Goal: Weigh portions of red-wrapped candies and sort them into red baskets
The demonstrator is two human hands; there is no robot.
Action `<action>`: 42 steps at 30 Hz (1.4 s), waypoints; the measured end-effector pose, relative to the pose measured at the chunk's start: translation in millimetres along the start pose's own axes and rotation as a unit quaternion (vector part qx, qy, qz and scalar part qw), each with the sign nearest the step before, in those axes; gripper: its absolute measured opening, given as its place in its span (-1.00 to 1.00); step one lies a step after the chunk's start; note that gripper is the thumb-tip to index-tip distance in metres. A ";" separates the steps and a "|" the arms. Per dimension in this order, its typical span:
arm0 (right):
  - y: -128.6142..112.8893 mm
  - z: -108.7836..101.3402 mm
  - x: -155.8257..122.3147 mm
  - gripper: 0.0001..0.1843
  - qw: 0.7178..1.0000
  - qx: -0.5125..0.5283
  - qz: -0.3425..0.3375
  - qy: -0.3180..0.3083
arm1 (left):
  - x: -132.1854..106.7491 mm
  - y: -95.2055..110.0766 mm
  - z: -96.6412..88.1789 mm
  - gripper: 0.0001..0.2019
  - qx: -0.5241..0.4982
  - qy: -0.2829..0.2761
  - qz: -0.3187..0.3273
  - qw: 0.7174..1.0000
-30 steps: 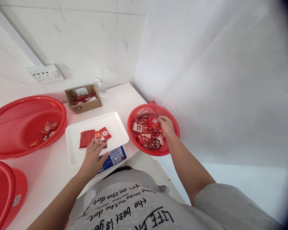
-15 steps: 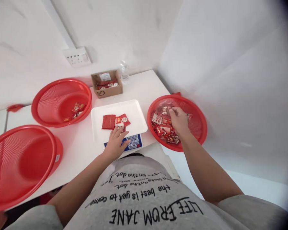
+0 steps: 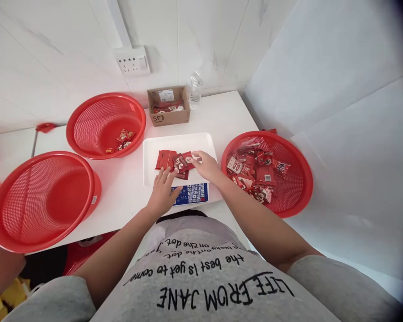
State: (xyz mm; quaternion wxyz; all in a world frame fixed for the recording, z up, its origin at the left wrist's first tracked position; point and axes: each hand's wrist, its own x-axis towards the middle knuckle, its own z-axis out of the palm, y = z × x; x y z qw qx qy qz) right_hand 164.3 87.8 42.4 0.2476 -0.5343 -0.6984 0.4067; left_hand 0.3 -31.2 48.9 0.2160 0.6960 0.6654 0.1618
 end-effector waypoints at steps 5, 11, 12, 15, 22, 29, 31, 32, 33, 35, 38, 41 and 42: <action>1.4 16.5 -10.8 -0.63 0.983 -0.168 -0.069 -0.005 | 21.7 -2.3 9.0 -0.45 0.061 -0.020 -0.016 0.998; -0.7 10.7 -17.2 -0.55 0.962 -0.270 -0.013 -0.042 | 47.9 6.2 19.6 -0.46 0.110 -0.058 0.014 0.992; 0.7 8.5 -17.0 -0.54 0.962 -0.272 -0.003 -0.039 | 51.8 8.2 20.0 -0.47 0.113 -0.060 0.021 0.992; 5.2 4.5 -16.5 -0.50 0.965 -0.262 0.014 -0.023 | 61.5 12.2 19.0 -0.47 0.115 -0.069 0.040 0.990; 2.7 7.1 -16.2 -0.46 0.958 -0.282 0.001 -0.042 | 66.5 -1.1 13.4 -0.42 0.142 -0.065 -0.005 0.988; -1.3 4.3 -15.3 -0.47 0.959 -0.281 0.006 -0.040 | 64.2 -5.3 15.7 -0.46 0.154 -0.049 -0.001 0.987; -0.7 2.4 -16.7 -0.48 0.960 -0.277 0.003 -0.040 | 66.3 -2.6 16.2 -0.46 0.156 -0.041 0.001 0.987; 0.0 1.3 -17.7 -0.48 0.961 -0.275 0.000 -0.040 | 68.0 -0.9 16.6 -0.46 0.158 -0.040 0.004 0.987; 1.1 0.2 -18.6 -0.48 0.961 -0.273 -0.002 -0.039 | 70.1 0.9 17.2 -0.46 0.158 -0.041 0.008 0.987; 4.3 -1.7 -20.1 -0.48 0.961 -0.273 0.001 -0.038 | 74.8 4.4 19.0 -0.45 0.157 -0.048 0.016 0.986; 10.5 -3.0 -20.6 -0.46 0.961 -0.274 0.011 -0.035 | 80.6 8.3 21.9 -0.45 0.155 -0.054 0.021 0.986; 13.9 -2.7 -20.2 -0.46 0.960 -0.277 0.012 -0.026 | 79.8 8.5 24.5 -0.47 0.159 -0.043 0.018 0.986; 13.8 -2.5 -20.2 -0.46 0.960 -0.279 0.011 -0.021 | 77.5 7.6 25.5 -0.48 0.161 -0.037 0.018 0.986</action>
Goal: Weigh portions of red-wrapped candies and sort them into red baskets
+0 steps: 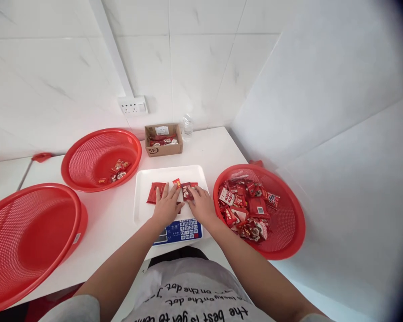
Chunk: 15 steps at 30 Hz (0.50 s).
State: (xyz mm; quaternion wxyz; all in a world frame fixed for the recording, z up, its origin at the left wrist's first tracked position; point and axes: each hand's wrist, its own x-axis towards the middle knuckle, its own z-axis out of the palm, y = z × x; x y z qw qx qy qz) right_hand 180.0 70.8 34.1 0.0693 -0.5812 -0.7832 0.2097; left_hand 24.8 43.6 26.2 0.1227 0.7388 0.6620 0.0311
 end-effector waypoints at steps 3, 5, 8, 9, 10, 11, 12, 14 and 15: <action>-3.5 -0.8 -0.6 -0.47 1.000 -0.005 0.001 0.007 | -12.1 -2.6 7.1 -0.50 0.001 0.026 -0.003 1.000; -7.3 -0.8 -1.2 -0.48 1.000 -0.004 0.002 0.005 | -22.0 -5.2 13.4 -0.50 0.004 0.049 -0.006 0.999; -13.9 2.6 -2.5 -0.49 1.000 0.004 -0.011 -0.001 | -35.7 -10.3 19.9 -0.48 0.010 0.079 -0.022 0.997; -16.0 4.6 -3.3 -0.49 1.000 0.007 -0.018 -0.003 | -39.4 -12.2 20.4 -0.48 0.010 0.082 -0.030 0.996; -18.0 6.7 -4.2 -0.49 1.000 0.010 -0.026 -0.004 | -42.6 -14.1 19.9 -0.47 0.008 0.082 -0.038 0.996; -19.8 8.8 -5.2 -0.48 0.999 0.013 -0.036 -0.004 | -45.2 -15.8 18.6 -0.46 0.004 0.077 -0.045 0.996; -21.3 10.7 -6.3 -0.48 0.999 0.016 -0.045 -0.004 | -47.2 -17.2 16.7 -0.45 -0.001 0.068 -0.050 0.996; -23.6 13.2 -8.0 -0.49 0.998 0.024 -0.063 -0.002 | -49.4 -18.9 12.1 -0.43 -0.016 0.047 -0.055 0.997; -24.5 13.9 -8.4 -0.50 0.997 0.026 -0.069 -0.001 | -49.7 -19.2 9.8 -0.43 -0.024 0.039 -0.057 0.997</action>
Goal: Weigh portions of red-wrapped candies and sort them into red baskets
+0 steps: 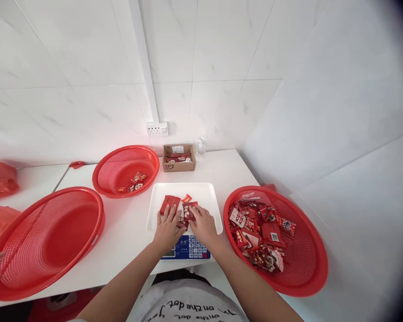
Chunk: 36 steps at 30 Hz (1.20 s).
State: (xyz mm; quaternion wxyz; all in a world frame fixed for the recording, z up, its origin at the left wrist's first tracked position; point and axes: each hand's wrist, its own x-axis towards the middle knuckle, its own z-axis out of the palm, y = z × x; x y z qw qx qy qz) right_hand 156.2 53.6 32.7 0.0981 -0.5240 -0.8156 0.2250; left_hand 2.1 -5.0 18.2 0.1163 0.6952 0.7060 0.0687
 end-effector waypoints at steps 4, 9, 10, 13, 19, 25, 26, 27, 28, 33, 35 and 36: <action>-3.0 -0.3 1.7 -0.51 1.000 0.002 0.003 0.007 | 1.7 1.2 -5.2 -0.42 -0.021 -0.018 -0.006 1.000; -4.7 -1.6 8.4 -0.51 0.999 0.018 0.025 0.021 | 0.0 -2.1 -8.2 -0.41 -0.029 -0.002 0.005 1.000; -4.5 -2.0 10.6 -0.50 0.999 0.017 0.030 0.021 | -1.3 -4.2 -9.6 -0.41 -0.030 0.002 0.007 1.000; -5.0 -3.1 19.7 -0.48 0.999 0.012 0.050 0.014 | -5.9 -13.1 -15.5 -0.41 -0.032 -0.005 -0.008 0.999; -16.2 0.0 38.5 -0.48 0.999 0.024 0.032 -0.022 | -8.8 -26.5 -24.6 -0.41 -0.026 -0.045 -0.020 0.998; -7.6 6.7 36.6 -0.48 0.998 0.061 -0.031 -0.010 | -4.2 -23.6 -32.3 -0.39 -0.034 -0.083 -0.011 0.996; -2.5 6.2 33.7 -0.49 0.998 0.063 -0.025 0.003 | -6.1 -26.3 -35.6 -0.40 -0.034 -0.077 -0.010 0.996; 3.0 5.1 29.9 -0.49 0.998 0.063 -0.015 0.016 | -9.4 -30.8 -39.5 -0.40 -0.033 -0.068 -0.010 0.997; 8.7 3.7 25.1 -0.49 0.998 0.062 -0.004 0.028 | -14.3 -37.2 -44.1 -0.40 -0.030 -0.057 -0.011 0.998; 32.7 -1.9 -11.3 -0.51 0.993 0.062 0.010 0.101 | -60.4 -87.6 -65.6 -0.43 0.004 0.029 -0.065 0.997; 40.7 -1.8 -28.2 -0.54 0.989 0.058 0.013 0.132 | -81.0 -108.1 -68.5 -0.42 0.004 0.041 -0.119 0.992; 44.8 -1.6 -36.0 -0.55 0.987 0.056 0.021 0.151 | -89.5 -117.0 -68.3 -0.42 -0.003 0.044 -0.150 0.988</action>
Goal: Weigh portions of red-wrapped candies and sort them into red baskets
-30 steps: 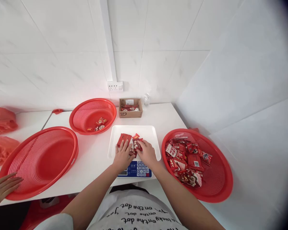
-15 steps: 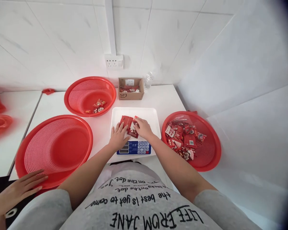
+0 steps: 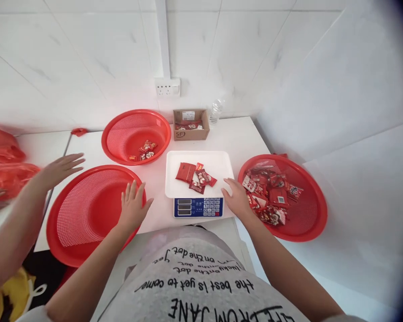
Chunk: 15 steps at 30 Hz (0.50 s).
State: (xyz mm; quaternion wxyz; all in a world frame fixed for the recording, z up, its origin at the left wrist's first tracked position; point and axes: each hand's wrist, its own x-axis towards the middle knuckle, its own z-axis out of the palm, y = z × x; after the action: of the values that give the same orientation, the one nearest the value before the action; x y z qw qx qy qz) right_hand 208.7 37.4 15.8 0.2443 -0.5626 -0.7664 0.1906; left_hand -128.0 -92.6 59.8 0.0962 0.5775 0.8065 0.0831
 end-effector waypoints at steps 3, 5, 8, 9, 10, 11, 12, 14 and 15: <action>13.3 -6.8 -16.8 -0.57 0.999 -0.020 0.020 0.042 | -7.9 -22.5 4.0 -0.39 -0.050 -0.007 -0.077 0.996; 21.8 -9.7 -23.6 -0.56 0.997 -0.038 0.033 0.053 | -7.0 -28.4 9.5 -0.37 -0.102 -0.028 -0.099 0.989; 32.1 -8.5 -30.4 -0.48 0.995 -0.065 0.057 0.058 | -3.5 -25.9 20.3 -0.36 -0.159 -0.061 -0.086 0.982; 34.5 -6.7 -32.4 -0.45 0.994 -0.072 0.065 0.053 | -3.1 -23.1 24.3 -0.36 -0.167 -0.067 -0.074 0.981; 36.3 -4.5 -34.2 -0.42 0.993 -0.078 0.074 0.046 | -3.3 -19.8 28.2 -0.35 -0.171 -0.070 -0.062 0.981; 37.5 -2.3 -35.9 -0.40 0.992 -0.082 0.082 0.037 | -4.2 -16.4 31.9 -0.34 -0.171 -0.071 -0.053 0.981; 38.2 -0.4 -37.3 -0.38 0.992 -0.086 0.091 0.029 | -5.6 -13.3 35.2 -0.33 -0.168 -0.071 -0.049 0.982; 38.6 2.3 -39.4 -0.35 0.991 -0.089 0.102 0.016 | -8.9 -8.2 39.9 -0.33 -0.159 -0.076 -0.050 0.983; 38.6 3.0 -39.9 -0.34 0.990 -0.087 0.106 0.012 | -10.2 -6.3 41.1 -0.34 -0.156 -0.083 -0.051 0.983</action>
State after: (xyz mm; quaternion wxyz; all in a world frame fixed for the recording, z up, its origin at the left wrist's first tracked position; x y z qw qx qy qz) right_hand 246.5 10.6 -14.8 0.1820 -0.6620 -0.7133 0.1408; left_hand -120.2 -103.4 19.1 0.2555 0.5180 0.8015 0.1548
